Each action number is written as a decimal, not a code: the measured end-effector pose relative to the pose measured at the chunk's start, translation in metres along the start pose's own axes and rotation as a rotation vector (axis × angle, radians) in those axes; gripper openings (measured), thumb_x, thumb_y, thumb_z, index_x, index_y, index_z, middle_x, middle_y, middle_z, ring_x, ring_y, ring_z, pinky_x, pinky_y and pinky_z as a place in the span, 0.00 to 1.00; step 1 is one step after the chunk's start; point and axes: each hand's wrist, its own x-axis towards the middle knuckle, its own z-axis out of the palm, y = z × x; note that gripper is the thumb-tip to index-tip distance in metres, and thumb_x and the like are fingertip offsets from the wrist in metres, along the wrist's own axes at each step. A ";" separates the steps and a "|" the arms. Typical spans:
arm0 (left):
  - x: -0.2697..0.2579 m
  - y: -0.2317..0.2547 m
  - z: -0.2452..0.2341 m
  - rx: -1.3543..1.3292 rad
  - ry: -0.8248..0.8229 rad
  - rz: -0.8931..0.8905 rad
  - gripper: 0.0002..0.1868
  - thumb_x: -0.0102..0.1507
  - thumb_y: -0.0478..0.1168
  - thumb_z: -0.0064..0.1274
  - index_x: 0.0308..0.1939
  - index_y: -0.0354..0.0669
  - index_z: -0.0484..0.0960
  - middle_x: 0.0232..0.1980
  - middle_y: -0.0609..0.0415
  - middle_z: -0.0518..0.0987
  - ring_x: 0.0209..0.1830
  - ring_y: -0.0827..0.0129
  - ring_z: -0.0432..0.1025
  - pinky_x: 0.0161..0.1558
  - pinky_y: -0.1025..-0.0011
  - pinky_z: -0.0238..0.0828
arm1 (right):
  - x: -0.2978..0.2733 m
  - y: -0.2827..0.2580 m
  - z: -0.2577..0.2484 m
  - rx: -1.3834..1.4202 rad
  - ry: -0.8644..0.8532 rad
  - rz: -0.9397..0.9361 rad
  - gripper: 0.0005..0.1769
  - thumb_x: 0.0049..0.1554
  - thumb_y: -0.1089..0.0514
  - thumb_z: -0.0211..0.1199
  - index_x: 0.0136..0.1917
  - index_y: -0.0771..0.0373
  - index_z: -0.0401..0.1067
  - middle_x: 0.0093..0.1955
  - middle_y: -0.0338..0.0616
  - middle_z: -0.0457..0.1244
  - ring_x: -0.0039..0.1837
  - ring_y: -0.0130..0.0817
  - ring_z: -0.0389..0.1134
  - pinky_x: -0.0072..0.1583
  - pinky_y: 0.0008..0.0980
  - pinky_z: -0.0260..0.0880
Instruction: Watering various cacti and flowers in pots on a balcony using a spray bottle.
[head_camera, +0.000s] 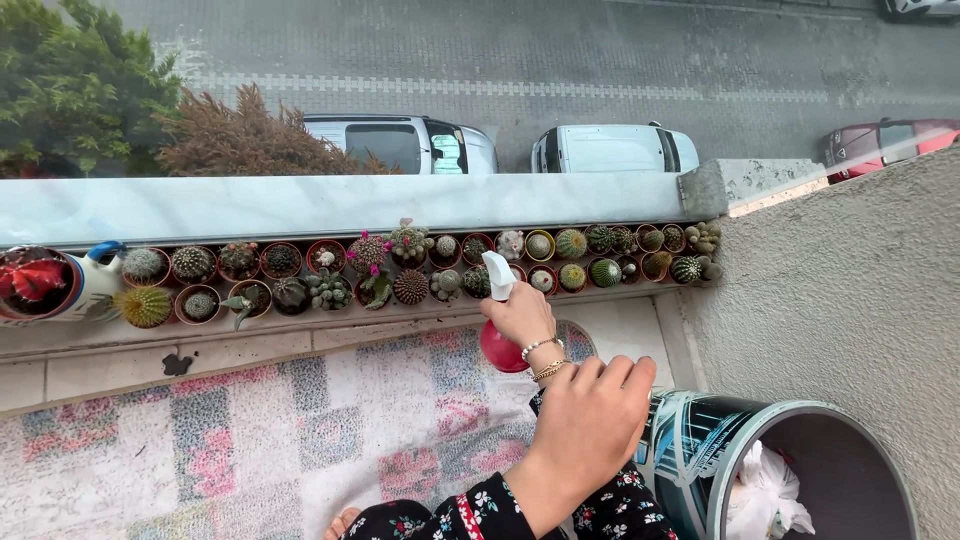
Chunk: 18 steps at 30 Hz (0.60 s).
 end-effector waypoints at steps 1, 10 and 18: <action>-0.001 -0.002 0.002 0.007 -0.035 -0.026 0.17 0.61 0.39 0.58 0.53 0.41 0.77 0.40 0.56 0.75 0.41 0.62 0.73 0.43 0.64 0.67 | -0.002 0.001 0.001 -0.006 0.011 0.000 0.21 0.43 0.45 0.67 0.46 0.58 0.79 0.48 0.55 0.71 0.54 0.55 0.72 0.58 0.48 0.71; -0.004 -0.024 0.005 0.273 -0.225 -0.195 0.22 0.50 0.38 0.62 0.47 0.38 0.77 0.42 0.50 0.76 0.44 0.57 0.74 0.46 0.61 0.69 | -0.005 0.005 0.004 0.020 -0.001 0.017 0.20 0.44 0.45 0.67 0.46 0.59 0.78 0.48 0.55 0.71 0.54 0.56 0.72 0.57 0.49 0.70; -0.010 -0.036 -0.036 0.360 -0.243 -0.357 0.27 0.52 0.40 0.64 0.53 0.37 0.75 0.45 0.49 0.77 0.46 0.57 0.74 0.46 0.62 0.70 | -0.009 0.007 0.002 0.105 0.029 -0.036 0.22 0.44 0.45 0.65 0.47 0.59 0.77 0.47 0.53 0.72 0.53 0.55 0.73 0.56 0.48 0.70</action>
